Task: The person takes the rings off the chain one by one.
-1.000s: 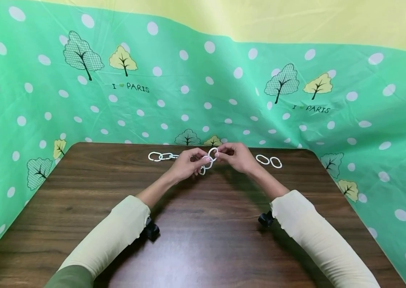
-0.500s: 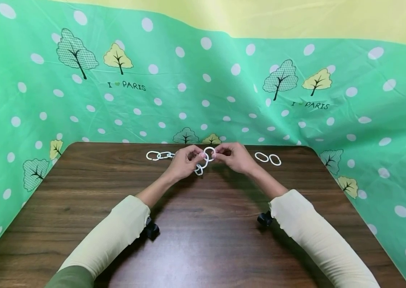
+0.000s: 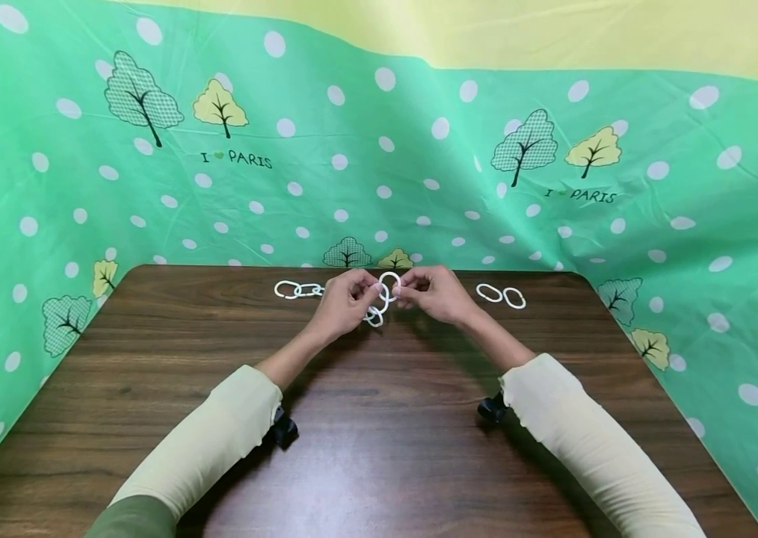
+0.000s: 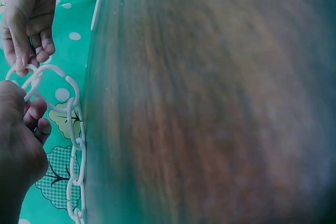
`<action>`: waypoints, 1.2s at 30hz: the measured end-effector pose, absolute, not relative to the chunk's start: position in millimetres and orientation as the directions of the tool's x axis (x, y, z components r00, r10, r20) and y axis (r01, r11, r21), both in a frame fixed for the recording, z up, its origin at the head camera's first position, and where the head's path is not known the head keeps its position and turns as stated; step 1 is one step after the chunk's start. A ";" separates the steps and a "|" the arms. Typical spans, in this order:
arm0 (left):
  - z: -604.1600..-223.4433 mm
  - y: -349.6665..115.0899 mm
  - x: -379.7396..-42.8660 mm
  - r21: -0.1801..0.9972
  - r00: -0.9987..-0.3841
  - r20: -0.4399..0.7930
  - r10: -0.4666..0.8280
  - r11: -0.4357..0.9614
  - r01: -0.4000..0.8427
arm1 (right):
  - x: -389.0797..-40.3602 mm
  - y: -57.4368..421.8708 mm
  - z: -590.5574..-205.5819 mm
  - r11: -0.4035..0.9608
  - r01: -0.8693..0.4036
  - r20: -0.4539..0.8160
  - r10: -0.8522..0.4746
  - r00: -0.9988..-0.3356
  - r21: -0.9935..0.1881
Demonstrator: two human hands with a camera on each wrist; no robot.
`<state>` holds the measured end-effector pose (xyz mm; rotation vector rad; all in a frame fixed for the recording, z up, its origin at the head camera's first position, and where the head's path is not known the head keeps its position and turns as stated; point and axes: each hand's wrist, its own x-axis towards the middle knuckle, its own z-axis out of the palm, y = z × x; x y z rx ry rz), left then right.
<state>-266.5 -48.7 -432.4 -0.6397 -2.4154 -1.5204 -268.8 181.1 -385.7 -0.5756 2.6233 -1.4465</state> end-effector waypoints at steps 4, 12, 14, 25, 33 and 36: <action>-431.5 -48.9 -264.9 0.770 -0.866 0.431 0.252 0.397 0.499 | -268.7 180.6 -386.1 0.469 -0.276 0.098 -0.367 -0.925 -0.839; -430.6 -44.5 -262.6 0.751 -0.854 0.453 0.256 0.407 0.520 | -264.1 173.9 -384.0 0.472 -0.334 0.123 -0.424 -0.897 -0.816; -428.3 -43.6 -261.8 0.763 -0.858 0.441 0.263 0.394 0.512 | -263.2 171.9 -382.0 0.490 -0.361 0.131 -0.441 -0.888 -0.793; -425.9 -51.3 -261.7 0.818 -0.908 0.348 0.234 0.397 0.416 | -266.3 190.6 -380.1 0.554 -0.317 0.133 -0.348 -0.928 -0.770; -420.4 -52.7 -265.1 0.835 -0.903 0.333 0.273 0.359 0.417 | -267.7 211.9 -382.3 0.590 -0.271 0.097 -0.310 -0.946 -0.761; -415.7 -53.7 -266.1 0.831 -0.897 0.341 0.282 0.355 0.428 | -268.6 221.9 -382.8 0.602 -0.237 0.074 -0.283 -0.956 -0.762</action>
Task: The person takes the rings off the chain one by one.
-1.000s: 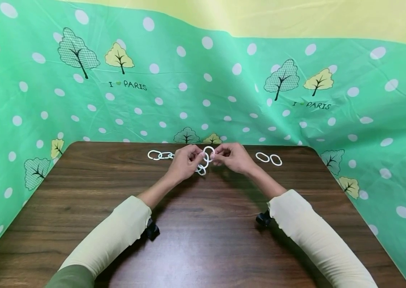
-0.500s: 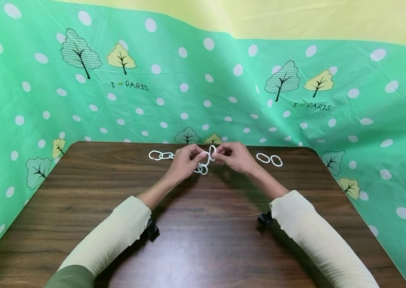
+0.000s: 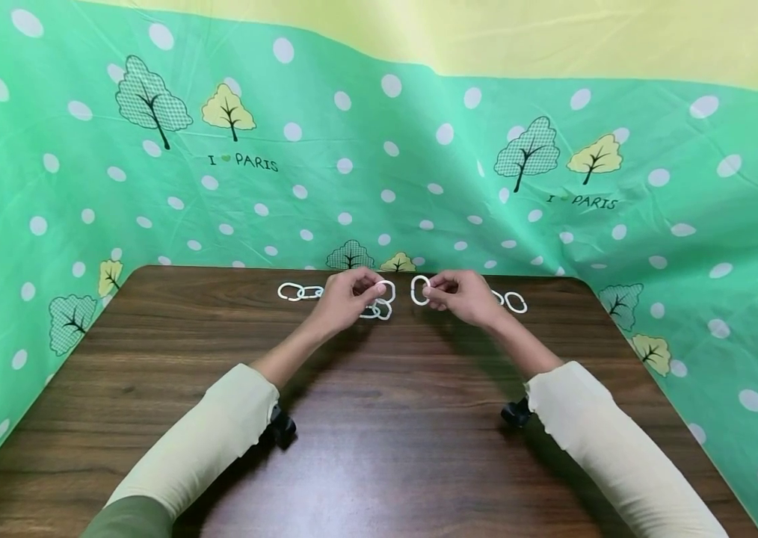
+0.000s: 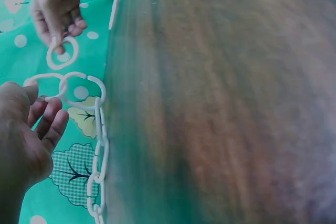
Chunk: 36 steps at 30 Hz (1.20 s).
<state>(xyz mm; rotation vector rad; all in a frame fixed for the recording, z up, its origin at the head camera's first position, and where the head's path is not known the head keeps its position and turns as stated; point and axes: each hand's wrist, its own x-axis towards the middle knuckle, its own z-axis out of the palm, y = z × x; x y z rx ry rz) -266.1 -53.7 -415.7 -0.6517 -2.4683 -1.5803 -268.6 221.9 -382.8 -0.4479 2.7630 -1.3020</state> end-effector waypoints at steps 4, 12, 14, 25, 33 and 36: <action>-408.1 -56.0 -266.6 0.829 -0.891 0.336 0.306 0.352 0.434 | -269.6 235.7 -382.9 0.622 -0.191 0.045 -0.243 -0.969 -0.759; -396.6 -57.0 -270.3 0.835 -0.893 0.319 0.319 0.351 0.423 | -270.5 260.7 -383.0 0.605 -0.074 -0.048 -0.184 -0.982 -0.793; -393.4 -57.0 -270.6 0.835 -0.893 0.321 0.316 0.350 0.424 | -270.7 266.2 -383.4 0.603 -0.065 -0.059 -0.183 -0.981 -0.795; -382.6 -56.8 -271.3 0.828 -0.895 0.309 0.323 0.372 0.420 | -273.2 281.7 -386.5 0.598 -0.020 -0.097 -0.162 -0.982 -0.801; -379.3 -58.2 -271.7 0.837 -0.894 0.314 0.320 0.352 0.419 | -277.2 289.1 -387.3 0.626 0.021 -0.148 -0.152 -0.977 -0.779; -379.2 -58.5 -271.7 0.841 -0.896 0.313 0.317 0.346 0.416 | -278.7 291.7 -389.6 0.637 0.038 -0.171 -0.149 -0.974 -0.770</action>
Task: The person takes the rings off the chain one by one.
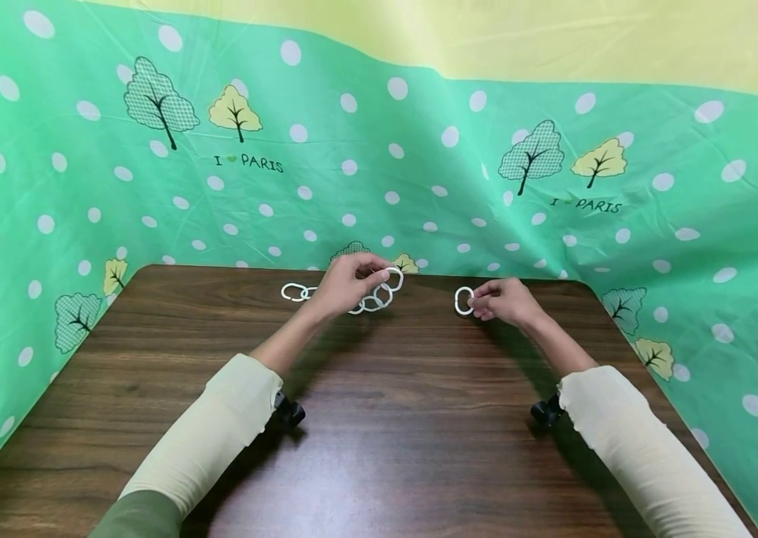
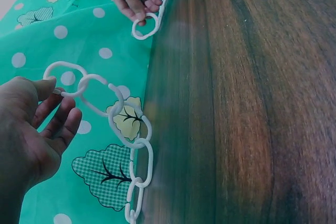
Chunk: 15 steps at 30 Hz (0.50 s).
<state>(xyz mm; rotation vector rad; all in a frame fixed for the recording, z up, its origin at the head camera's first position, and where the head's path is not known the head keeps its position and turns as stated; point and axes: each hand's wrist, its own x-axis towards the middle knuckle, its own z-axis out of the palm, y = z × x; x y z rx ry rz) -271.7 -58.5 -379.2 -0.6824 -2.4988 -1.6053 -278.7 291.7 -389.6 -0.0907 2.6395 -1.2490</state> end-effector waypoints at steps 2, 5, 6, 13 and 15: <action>-378.8 -58.6 -271.7 0.839 -0.895 0.313 0.317 0.350 0.417 | -279.7 293.4 -391.5 0.647 0.051 -0.186 -0.143 -0.972 -0.761; -378.2 -58.8 -271.3 0.834 -0.894 0.315 0.317 0.358 0.421 | -281.2 295.6 -395.0 0.654 0.061 -0.200 -0.140 -0.970 -0.754; -378.0 -58.9 -271.2 0.832 -0.894 0.316 0.317 0.359 0.422 | -281.8 296.2 -396.5 0.656 0.063 -0.202 -0.139 -0.969 -0.752; -377.4 -58.6 -270.8 0.831 -0.889 0.322 0.327 0.353 0.430 | -283.1 297.9 -404.7 0.655 0.094 -0.203 -0.093 -0.975 -0.750; -377.3 -58.5 -270.9 0.831 -0.889 0.321 0.327 0.354 0.430 | -283.3 297.6 -405.3 0.660 0.096 -0.194 -0.077 -0.978 -0.745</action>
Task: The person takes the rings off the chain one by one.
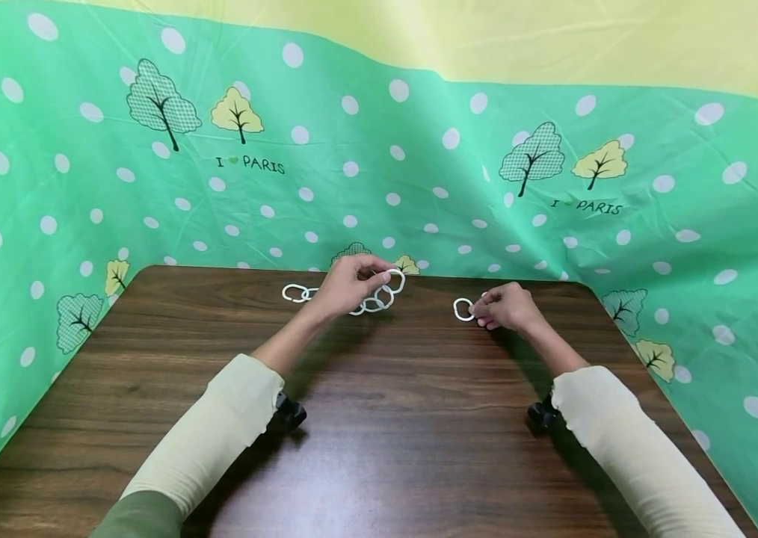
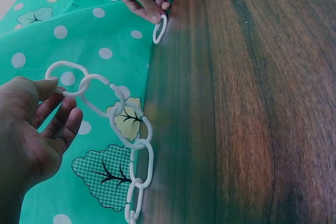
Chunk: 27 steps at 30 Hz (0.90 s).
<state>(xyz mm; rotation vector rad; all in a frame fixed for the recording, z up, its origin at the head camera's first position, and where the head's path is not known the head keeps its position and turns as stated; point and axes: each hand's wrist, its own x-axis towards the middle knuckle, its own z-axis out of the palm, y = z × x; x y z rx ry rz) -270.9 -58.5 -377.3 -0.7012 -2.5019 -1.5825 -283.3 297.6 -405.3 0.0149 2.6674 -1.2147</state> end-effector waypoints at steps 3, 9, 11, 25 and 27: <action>-377.4 -57.6 -271.2 0.833 -0.891 0.315 0.326 0.355 0.424 | -283.7 298.5 -405.6 0.676 0.092 -0.176 -0.056 -0.983 -0.731; -378.8 -56.6 -271.6 0.843 -0.894 0.303 0.331 0.343 0.413 | -283.8 302.0 -404.0 0.734 0.077 -0.138 -0.023 -0.990 -0.675; -379.3 -56.3 -271.8 0.847 -0.894 0.300 0.333 0.339 0.410 | -283.3 303.8 -403.4 0.748 0.076 -0.127 -0.012 -0.992 -0.660; -377.2 -55.3 -270.3 0.850 -0.897 0.294 0.330 0.338 0.404 | -290.4 312.1 -405.8 0.775 0.081 -0.106 0.018 -0.994 -0.627; -377.1 -55.0 -270.8 0.850 -0.897 0.299 0.327 0.335 0.406 | -290.1 312.2 -404.9 0.774 0.081 -0.105 0.018 -0.994 -0.628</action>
